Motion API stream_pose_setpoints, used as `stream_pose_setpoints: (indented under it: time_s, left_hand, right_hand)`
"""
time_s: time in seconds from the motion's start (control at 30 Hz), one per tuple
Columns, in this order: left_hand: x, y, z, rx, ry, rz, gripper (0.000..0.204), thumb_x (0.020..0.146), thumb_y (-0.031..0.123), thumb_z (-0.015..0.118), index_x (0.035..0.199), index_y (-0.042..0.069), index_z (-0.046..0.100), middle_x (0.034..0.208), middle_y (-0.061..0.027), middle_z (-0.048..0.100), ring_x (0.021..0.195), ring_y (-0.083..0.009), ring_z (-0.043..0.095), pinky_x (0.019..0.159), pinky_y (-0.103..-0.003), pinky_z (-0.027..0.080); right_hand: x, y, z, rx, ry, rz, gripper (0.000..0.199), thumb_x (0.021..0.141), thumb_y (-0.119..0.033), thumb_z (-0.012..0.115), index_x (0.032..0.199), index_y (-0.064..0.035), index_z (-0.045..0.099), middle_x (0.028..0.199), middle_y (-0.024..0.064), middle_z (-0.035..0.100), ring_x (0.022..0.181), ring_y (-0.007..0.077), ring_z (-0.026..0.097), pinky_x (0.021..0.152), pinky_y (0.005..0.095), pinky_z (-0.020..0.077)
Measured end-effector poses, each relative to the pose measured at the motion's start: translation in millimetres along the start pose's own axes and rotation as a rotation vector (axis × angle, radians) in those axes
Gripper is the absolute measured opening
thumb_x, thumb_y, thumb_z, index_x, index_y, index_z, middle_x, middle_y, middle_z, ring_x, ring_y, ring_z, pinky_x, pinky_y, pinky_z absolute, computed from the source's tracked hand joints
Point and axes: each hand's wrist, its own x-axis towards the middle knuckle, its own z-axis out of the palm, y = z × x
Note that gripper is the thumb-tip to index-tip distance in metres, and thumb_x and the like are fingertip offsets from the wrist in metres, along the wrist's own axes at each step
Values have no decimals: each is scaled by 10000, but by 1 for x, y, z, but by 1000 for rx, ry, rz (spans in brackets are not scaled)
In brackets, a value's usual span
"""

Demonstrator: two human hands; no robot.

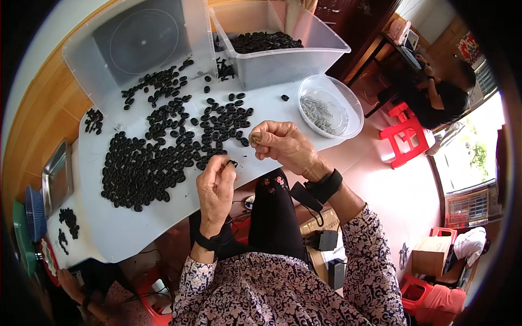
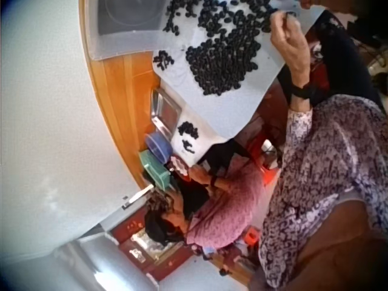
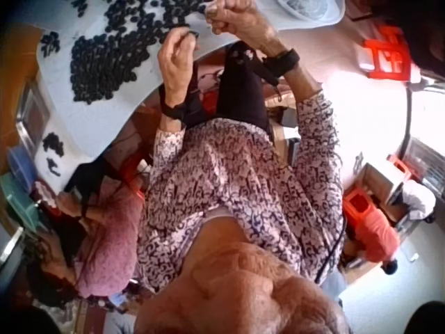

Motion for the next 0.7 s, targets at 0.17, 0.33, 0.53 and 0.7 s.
stream_pose_setpoints:
  time_s: [0.17,0.33,0.53,0.7]
  left_hand:
    - [-1,6,0,-251,-17,-70,60,916,46,536,929,-4,567,746,3,547,672,-44,499,602,-192,412]
    - [1,2,4,-264,-28,-84,67,915,56,539,885,1,564,730,6,550,647,-42,493,583,-190,399]
    - [2,-2,5,-191,-69,-76,96,907,73,535,836,13,558,678,20,529,614,-38,479,548,-198,381]
    - [1,-3,1,-186,-99,-127,98,908,67,524,863,9,589,744,10,563,662,-54,513,618,-205,415]
  right_hand:
    - [1,35,3,10,-18,-3,145,912,-139,655,935,2,628,890,39,606,764,113,559,712,280,488]
    - [0,44,4,47,-36,-51,128,900,-111,662,943,3,625,900,40,617,786,112,576,722,262,490]
    - [2,45,8,16,-52,-139,112,901,-98,659,960,-13,617,897,17,612,791,92,565,720,243,483]
    - [3,45,10,-12,-56,-157,103,901,-74,655,981,-33,606,902,1,615,808,75,565,731,235,486]
